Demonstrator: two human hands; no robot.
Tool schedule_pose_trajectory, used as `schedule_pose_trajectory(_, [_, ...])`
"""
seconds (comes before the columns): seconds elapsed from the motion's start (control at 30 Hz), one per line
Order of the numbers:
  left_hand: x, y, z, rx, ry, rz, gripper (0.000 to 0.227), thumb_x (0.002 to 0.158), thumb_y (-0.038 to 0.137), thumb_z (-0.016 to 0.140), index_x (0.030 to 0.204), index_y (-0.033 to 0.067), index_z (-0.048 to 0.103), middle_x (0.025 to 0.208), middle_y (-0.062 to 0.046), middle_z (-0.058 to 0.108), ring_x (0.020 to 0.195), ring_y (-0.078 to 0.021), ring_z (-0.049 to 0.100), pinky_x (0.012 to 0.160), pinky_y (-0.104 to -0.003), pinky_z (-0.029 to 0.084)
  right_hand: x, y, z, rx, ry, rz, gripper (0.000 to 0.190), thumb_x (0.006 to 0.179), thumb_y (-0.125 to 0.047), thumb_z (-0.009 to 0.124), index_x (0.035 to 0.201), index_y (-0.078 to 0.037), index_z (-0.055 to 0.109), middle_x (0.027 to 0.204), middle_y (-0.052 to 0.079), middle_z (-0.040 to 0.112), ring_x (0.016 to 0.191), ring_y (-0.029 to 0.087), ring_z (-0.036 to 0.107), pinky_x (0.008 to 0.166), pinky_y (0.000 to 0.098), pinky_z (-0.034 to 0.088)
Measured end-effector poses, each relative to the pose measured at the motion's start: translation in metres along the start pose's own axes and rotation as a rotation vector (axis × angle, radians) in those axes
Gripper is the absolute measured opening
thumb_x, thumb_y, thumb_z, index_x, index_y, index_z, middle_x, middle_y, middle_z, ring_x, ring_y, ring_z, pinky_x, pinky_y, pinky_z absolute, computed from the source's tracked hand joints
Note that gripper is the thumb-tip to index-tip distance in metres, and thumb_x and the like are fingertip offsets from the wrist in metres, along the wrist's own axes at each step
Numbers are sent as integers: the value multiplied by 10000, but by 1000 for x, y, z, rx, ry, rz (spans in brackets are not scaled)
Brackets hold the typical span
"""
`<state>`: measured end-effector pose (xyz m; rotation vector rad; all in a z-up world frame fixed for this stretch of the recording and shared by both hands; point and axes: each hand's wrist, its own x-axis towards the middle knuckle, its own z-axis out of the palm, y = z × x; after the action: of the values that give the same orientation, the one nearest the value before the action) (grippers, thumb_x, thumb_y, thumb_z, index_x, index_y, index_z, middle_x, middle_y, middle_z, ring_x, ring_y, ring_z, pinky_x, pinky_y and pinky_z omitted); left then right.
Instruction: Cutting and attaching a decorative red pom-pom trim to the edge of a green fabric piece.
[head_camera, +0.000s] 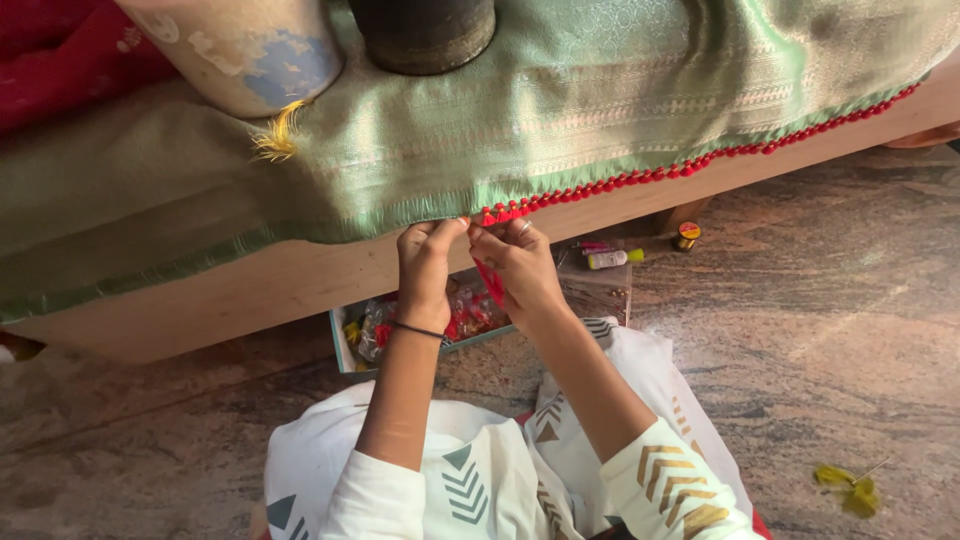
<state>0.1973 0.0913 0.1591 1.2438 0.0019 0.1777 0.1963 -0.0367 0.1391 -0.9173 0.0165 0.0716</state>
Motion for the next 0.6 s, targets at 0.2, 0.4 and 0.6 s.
schedule_pose_trajectory(0.2, [-2,1,4,10,47,11,176,873,175,693,896,15,761,904,-5,732,870,-92,634,819,-268,474,-2,-3,2,19,1,23,93,911,-37,738,989,-1,705,860,52,698,748,95,625,675,237,513])
schedule_pose_trajectory(0.4, [-4,5,5,-5,20,3,192,941,181,717,873,2,735,892,-25,715,854,-103,616,797,-281,475,-1,-1,0,61,-3,58,86,910,-23,726,984,5,692,856,52,702,743,107,626,682,252,521])
schedule_pose_trajectory(0.6, [-2,2,4,36,103,6,143,909,164,731,913,21,742,913,-6,730,853,-76,624,773,-265,479,-4,0,-2,-73,25,-7,81,918,-31,719,998,-18,717,861,12,693,759,74,589,684,232,479])
